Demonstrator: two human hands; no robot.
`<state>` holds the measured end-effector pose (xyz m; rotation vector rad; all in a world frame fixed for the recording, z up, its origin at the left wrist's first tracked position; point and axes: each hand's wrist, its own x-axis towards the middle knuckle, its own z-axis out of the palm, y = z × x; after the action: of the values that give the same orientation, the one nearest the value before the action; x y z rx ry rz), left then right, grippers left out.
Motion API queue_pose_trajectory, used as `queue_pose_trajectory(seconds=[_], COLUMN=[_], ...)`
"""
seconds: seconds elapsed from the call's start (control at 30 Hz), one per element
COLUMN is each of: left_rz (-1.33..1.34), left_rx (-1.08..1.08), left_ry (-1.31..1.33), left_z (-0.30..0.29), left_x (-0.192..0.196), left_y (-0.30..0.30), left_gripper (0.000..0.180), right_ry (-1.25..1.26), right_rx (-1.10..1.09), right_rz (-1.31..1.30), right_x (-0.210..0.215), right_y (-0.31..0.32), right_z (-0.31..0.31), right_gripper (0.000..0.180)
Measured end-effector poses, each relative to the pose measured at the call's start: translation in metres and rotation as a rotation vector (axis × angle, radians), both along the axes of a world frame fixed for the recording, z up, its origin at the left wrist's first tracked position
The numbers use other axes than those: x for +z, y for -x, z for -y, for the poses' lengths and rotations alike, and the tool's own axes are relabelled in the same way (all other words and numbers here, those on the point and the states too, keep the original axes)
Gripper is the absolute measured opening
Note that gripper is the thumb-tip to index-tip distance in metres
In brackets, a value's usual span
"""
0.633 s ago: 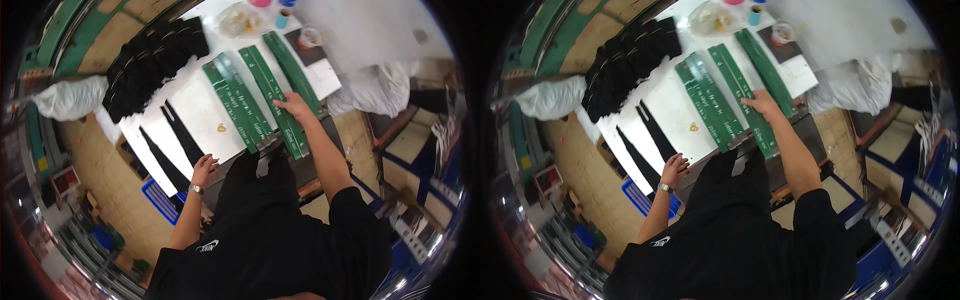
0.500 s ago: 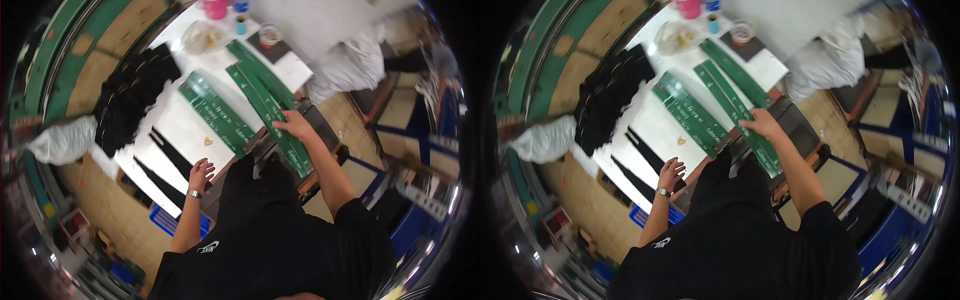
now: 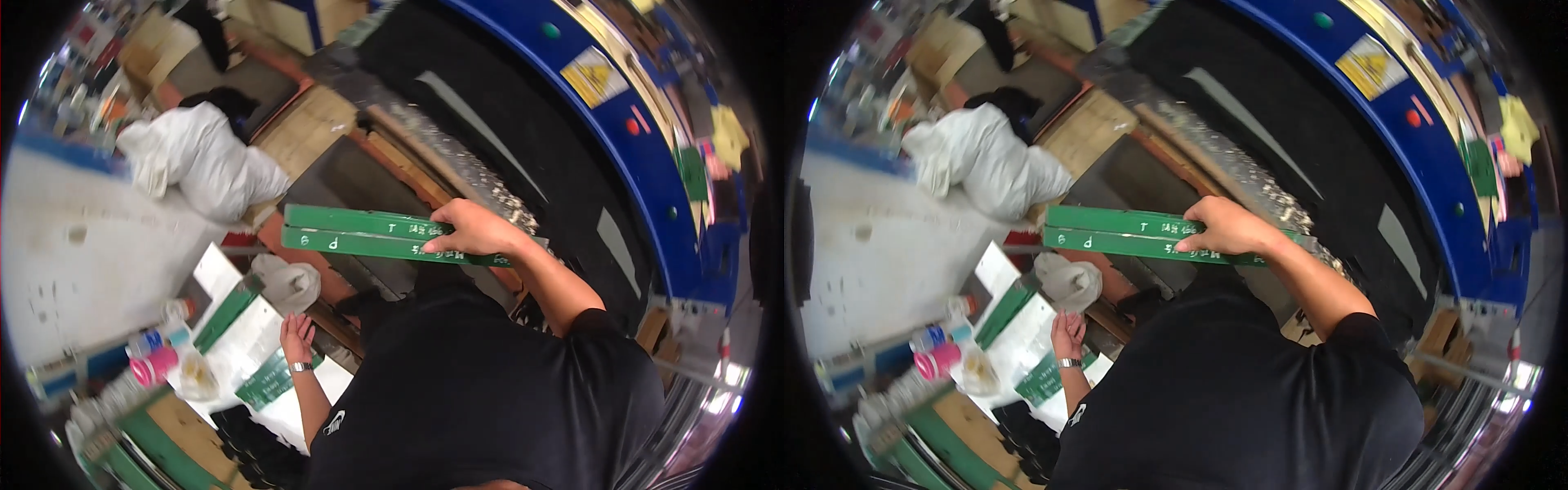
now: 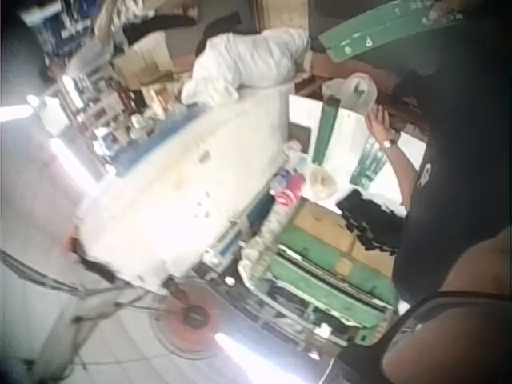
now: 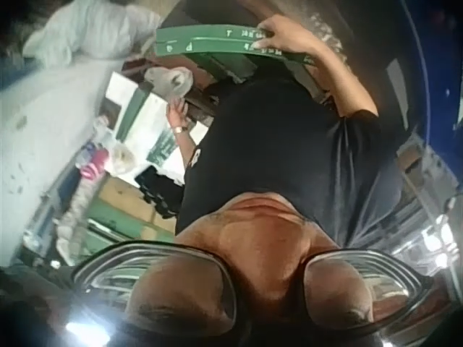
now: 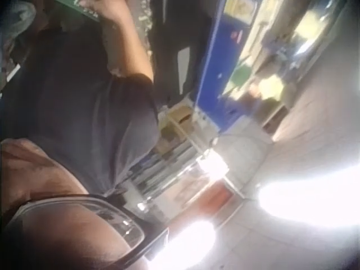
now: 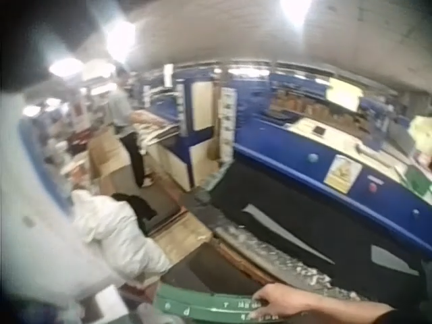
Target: Preparing and cutting fabric components using metal templates and a pressing machine in a shoe factory.
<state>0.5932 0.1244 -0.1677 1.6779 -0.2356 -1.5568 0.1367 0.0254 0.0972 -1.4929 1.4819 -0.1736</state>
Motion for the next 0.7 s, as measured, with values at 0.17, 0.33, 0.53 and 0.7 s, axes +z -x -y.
queue_pose_trajectory(seconds=[0.17, 0.33, 0.53, 0.7], left_rz=[0.008, 0.001, 0.114, 0.187], left_rx=[-0.293, -0.624, -1.043, -1.101], left_ry=[0.143, 0.201, 0.345, 0.537], left_z=[0.099, 0.147, 0.212, 0.287], left_x=[0.043, 0.088, 0.112, 0.119], left_y=[0.135, 0.28, 0.356, 0.388], left_gripper=[0.041, 0.039, 0.037, 0.034], right_ry=[0.013, -0.078, -0.165, -0.186], right_rx=[-0.281, -0.529, -0.659, -0.668], right_rz=[-0.015, 0.002, 0.036, 0.051], right_x=[-0.01, -0.031, -0.056, -0.06], right_y=[0.14, 0.217, 0.242, 0.236], right_z=[-0.055, -0.082, -0.094, -0.079], right_gripper=[0.034, 0.036, 0.032, 0.029])
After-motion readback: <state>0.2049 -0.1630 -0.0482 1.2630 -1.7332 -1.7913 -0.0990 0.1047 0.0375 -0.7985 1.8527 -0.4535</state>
